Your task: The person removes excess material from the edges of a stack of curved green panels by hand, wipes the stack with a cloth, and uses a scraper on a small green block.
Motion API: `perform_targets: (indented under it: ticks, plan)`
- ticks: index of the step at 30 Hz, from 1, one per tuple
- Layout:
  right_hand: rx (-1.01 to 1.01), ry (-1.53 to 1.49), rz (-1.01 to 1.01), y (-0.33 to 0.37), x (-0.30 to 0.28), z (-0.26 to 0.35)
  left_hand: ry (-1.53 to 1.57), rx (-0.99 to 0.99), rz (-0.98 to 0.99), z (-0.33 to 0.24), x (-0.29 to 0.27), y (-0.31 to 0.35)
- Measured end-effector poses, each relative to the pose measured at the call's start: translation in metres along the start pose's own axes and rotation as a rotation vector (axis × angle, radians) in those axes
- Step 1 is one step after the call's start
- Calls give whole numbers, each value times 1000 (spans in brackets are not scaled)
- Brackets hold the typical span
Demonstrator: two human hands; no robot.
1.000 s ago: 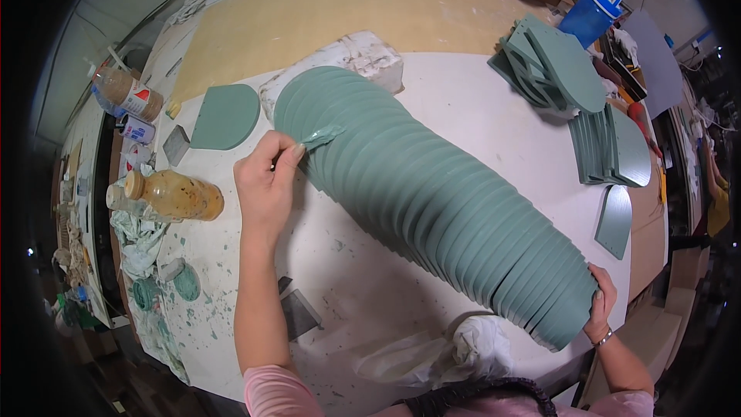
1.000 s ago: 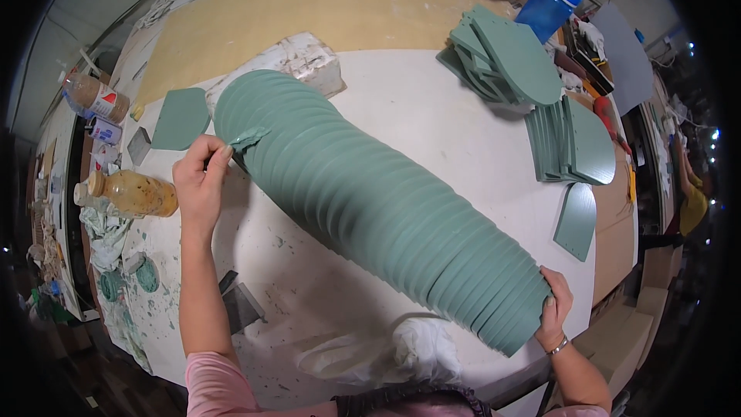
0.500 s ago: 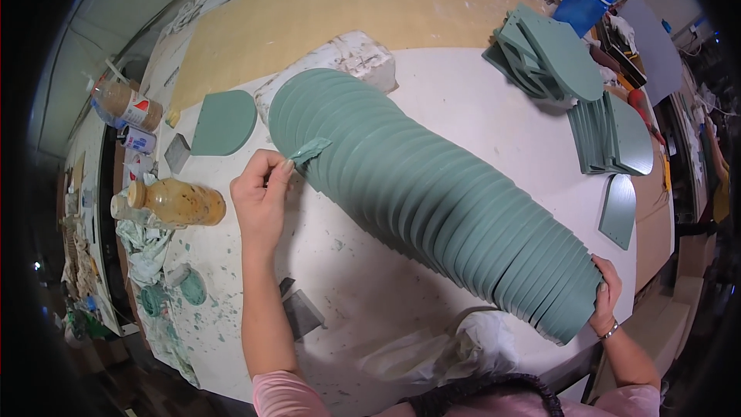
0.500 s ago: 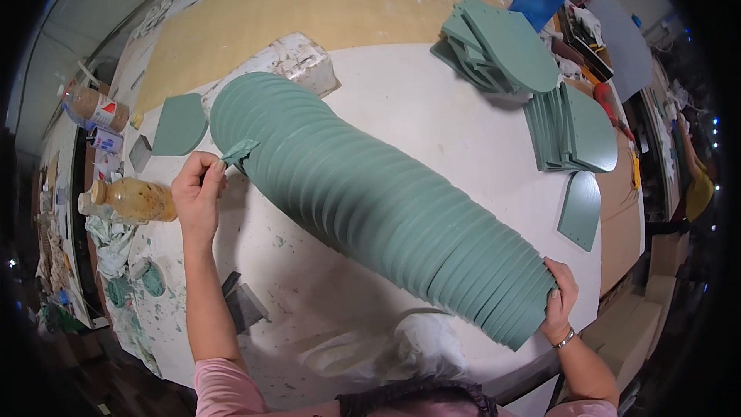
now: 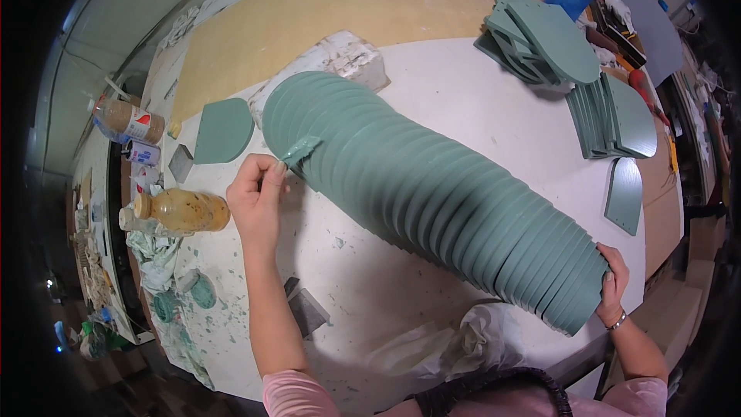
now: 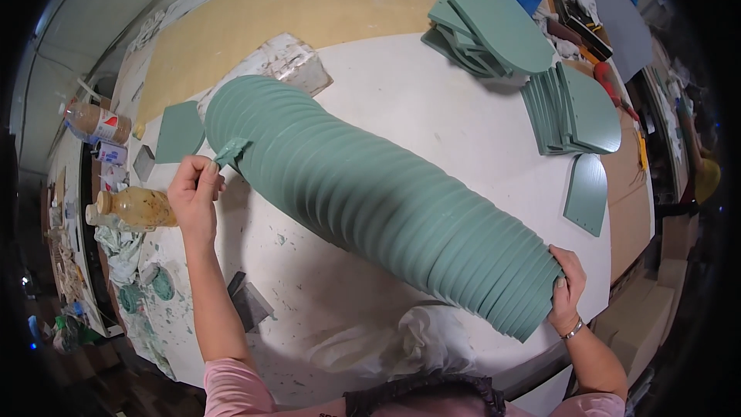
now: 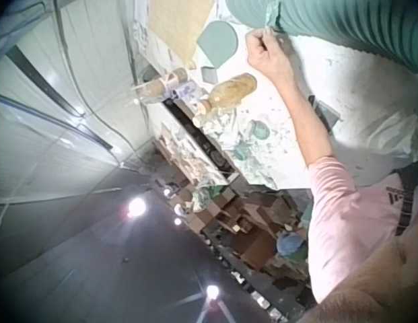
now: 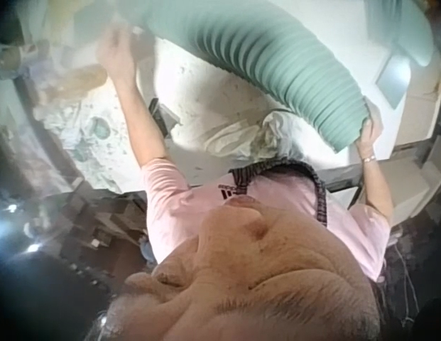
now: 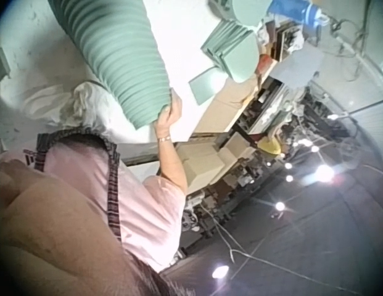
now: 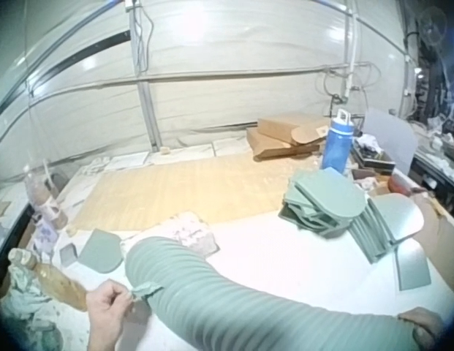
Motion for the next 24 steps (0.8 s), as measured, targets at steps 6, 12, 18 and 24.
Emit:
perform_targets:
  ticks: [6, 12, 18, 24]
  plan:
    - [-1, -30, 3, 2, 2, -3, -42, -7, 66, -6, 10, 1]
    - [-25, -19, -7, -2, 0, 2, -48, 6, 53, -8, 15, 1]
    - [-21, -6, -12, 0, -3, -1, 28, -7, 17, -19, 18, 7]
    - [-48, -31, -5, -3, 6, -5, -101, 5, 149, -47, 28, 11]
Point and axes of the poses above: each hand's wrist, its own y-axis away from the middle knuckle, its own x-axis out of the palm, z = x × y, the point moved 6 cm from there along -y, towards the middle knuckle, and after that the axes turned 8 degrees about -y, right-handed, at the moved point
